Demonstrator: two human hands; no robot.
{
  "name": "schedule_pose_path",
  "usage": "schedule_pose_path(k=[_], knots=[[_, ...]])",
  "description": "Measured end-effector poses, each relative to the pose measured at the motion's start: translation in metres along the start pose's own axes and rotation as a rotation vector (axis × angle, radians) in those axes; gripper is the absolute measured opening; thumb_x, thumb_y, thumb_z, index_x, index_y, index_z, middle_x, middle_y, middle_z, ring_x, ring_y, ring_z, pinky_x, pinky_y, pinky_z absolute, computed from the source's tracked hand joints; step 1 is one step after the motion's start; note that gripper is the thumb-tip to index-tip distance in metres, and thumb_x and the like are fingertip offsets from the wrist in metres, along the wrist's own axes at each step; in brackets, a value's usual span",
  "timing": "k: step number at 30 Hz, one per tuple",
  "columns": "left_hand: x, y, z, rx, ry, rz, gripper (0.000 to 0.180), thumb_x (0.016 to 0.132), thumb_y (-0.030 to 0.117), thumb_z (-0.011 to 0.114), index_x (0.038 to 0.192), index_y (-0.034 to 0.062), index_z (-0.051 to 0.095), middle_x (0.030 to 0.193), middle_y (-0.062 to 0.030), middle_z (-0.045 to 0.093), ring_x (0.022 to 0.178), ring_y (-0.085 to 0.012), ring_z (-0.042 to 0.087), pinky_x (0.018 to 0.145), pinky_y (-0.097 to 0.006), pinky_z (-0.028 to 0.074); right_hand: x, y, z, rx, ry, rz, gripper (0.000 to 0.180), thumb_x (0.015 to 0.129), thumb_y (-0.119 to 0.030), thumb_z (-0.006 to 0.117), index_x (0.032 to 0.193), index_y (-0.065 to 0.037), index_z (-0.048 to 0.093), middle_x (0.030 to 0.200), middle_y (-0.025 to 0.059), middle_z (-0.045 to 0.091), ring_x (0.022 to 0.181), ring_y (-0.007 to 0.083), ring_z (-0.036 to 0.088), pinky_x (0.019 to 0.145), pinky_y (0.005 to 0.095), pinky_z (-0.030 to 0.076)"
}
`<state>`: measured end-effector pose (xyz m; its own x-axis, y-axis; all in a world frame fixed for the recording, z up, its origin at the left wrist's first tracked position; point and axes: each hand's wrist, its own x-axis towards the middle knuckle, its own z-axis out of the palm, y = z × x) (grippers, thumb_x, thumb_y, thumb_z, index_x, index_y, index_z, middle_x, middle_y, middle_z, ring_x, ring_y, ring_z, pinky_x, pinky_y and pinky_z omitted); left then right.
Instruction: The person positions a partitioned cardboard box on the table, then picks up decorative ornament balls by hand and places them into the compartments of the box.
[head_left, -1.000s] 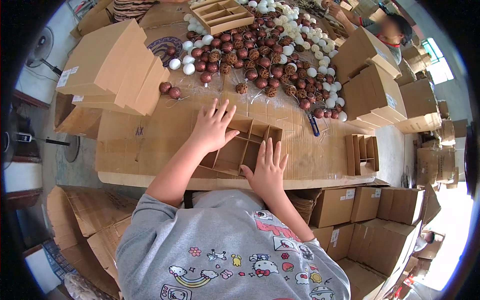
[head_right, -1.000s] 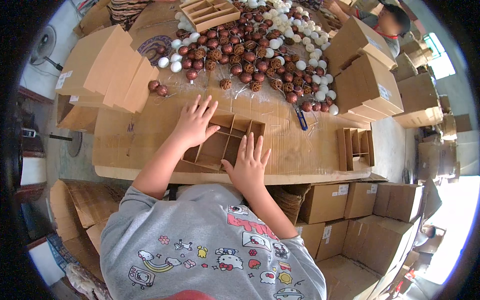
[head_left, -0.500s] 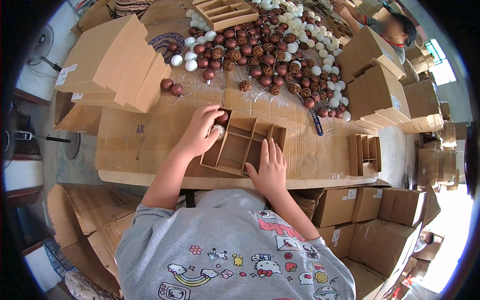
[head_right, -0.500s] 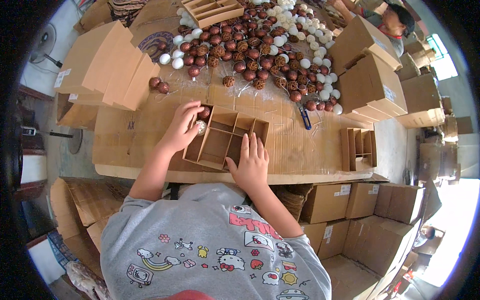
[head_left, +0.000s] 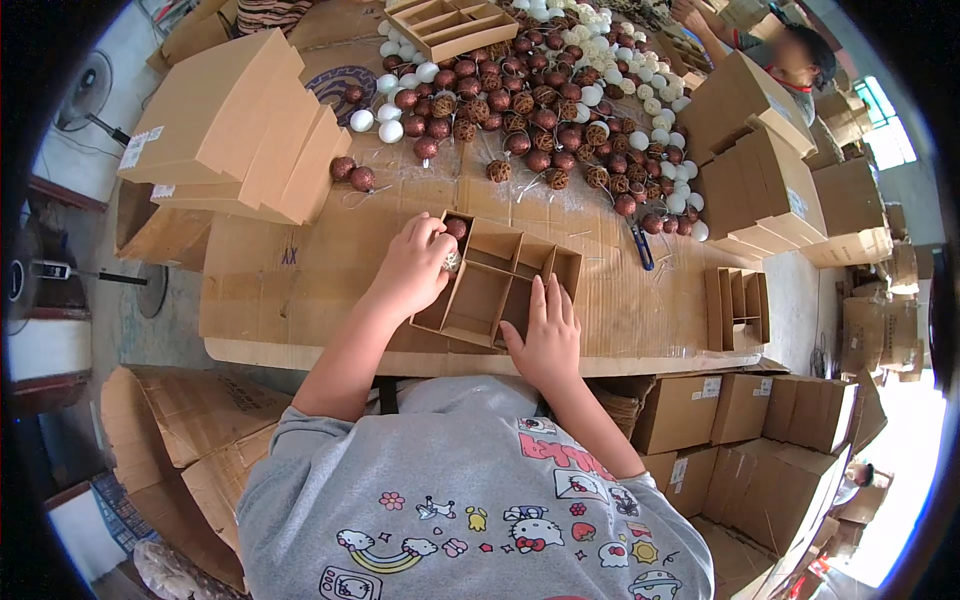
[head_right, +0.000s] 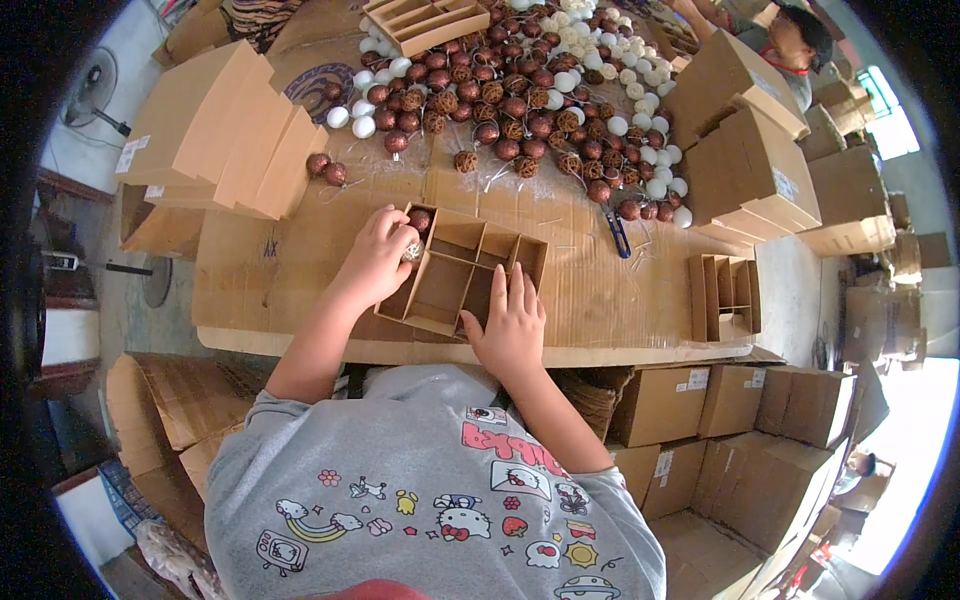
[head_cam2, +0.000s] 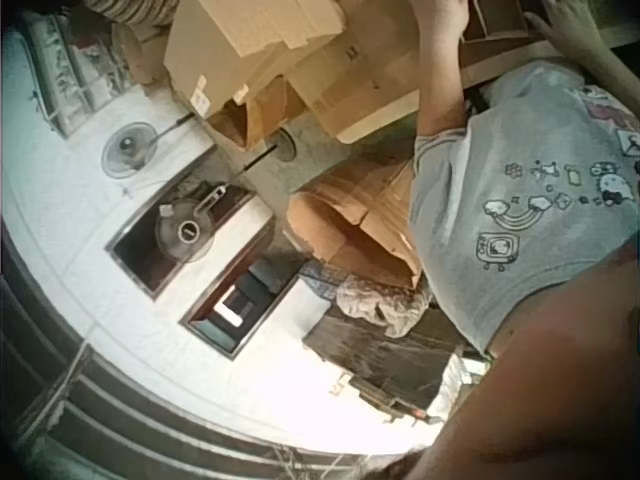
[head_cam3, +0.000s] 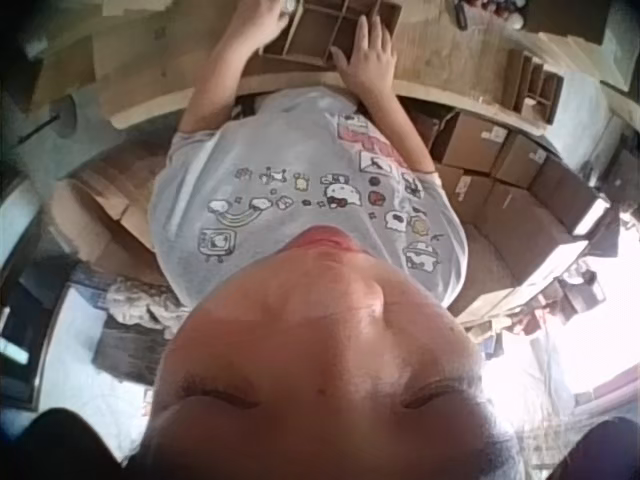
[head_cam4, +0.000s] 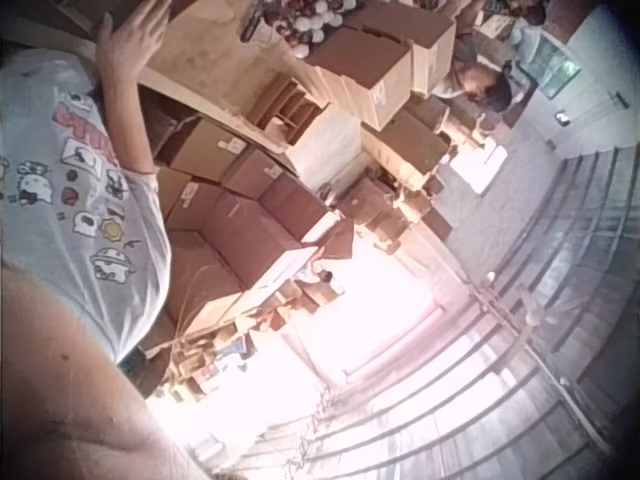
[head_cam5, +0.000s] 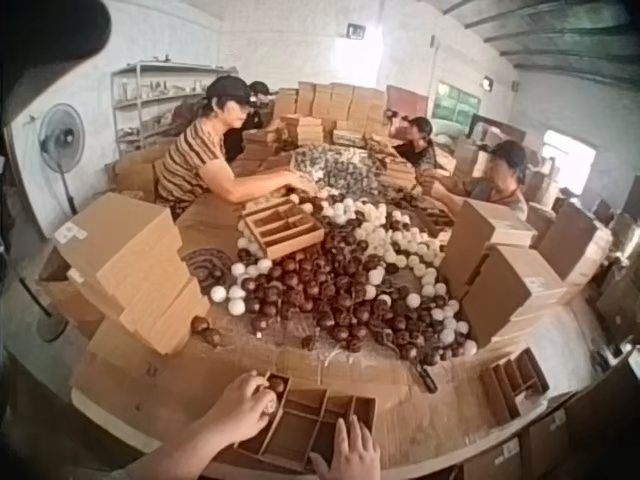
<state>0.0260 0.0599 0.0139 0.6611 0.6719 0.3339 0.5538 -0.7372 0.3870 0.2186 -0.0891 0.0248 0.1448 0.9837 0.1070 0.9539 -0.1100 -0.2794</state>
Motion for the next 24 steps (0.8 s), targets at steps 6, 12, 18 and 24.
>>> schedule_pose_path(k=[6, 12, 18, 24], knots=[[-0.001, 0.006, 0.003, 0.059, -0.068, -0.029, 0.063, 0.066, 0.009, 0.071, 0.124, 0.0095, 0.046, 0.130, -0.0160, 0.041, 0.126, -0.0396, 0.038, 0.098, -0.052, 0.040, 0.000, 0.000, -0.001, -0.007, 0.011, 0.002, 0.077, 0.081, -0.045, 0.062, 0.137, 0.002, 0.038, 0.140, 0.0259, 0.037, 0.127, 0.0385, 0.040, 0.099, 0.0479, 0.038], [0.017, 0.010, -0.005, -0.047, -0.194, -0.028, 0.067, 0.079, 0.018, 0.064, 0.139, 0.0097, 0.035, 0.148, -0.0166, 0.027, 0.137, -0.0394, 0.025, 0.110, -0.053, 0.026, -0.001, 0.000, -0.003, -0.059, 0.023, -0.018, 0.078, 0.079, -0.047, 0.063, 0.138, 0.000, 0.039, 0.140, 0.0261, 0.038, 0.126, 0.0387, 0.040, 0.098, 0.0482, 0.039], [0.035, 0.005, 0.025, 0.242, -0.182, -0.008, 0.057, 0.090, 0.038, 0.054, 0.137, 0.0083, 0.041, 0.143, -0.0158, 0.039, 0.135, -0.0370, 0.031, 0.106, -0.051, 0.032, 0.000, 0.000, 0.000, -0.057, 0.036, -0.039, 0.079, 0.078, -0.047, 0.063, 0.138, -0.001, 0.040, 0.140, 0.0265, 0.038, 0.126, 0.0398, 0.040, 0.098, 0.0485, 0.039], [0.035, 0.004, 0.028, 0.277, -0.018, 0.056, 0.057, 0.087, 0.044, 0.056, 0.132, 0.0100, 0.048, 0.124, -0.0138, 0.054, 0.118, -0.0324, 0.047, 0.090, -0.049, 0.044, 0.001, 0.000, -0.003, -0.058, 0.025, -0.034, 0.079, 0.078, -0.047, 0.064, 0.138, -0.002, 0.040, 0.140, 0.0268, 0.037, 0.126, 0.0399, 0.041, 0.098, 0.0485, 0.039]])
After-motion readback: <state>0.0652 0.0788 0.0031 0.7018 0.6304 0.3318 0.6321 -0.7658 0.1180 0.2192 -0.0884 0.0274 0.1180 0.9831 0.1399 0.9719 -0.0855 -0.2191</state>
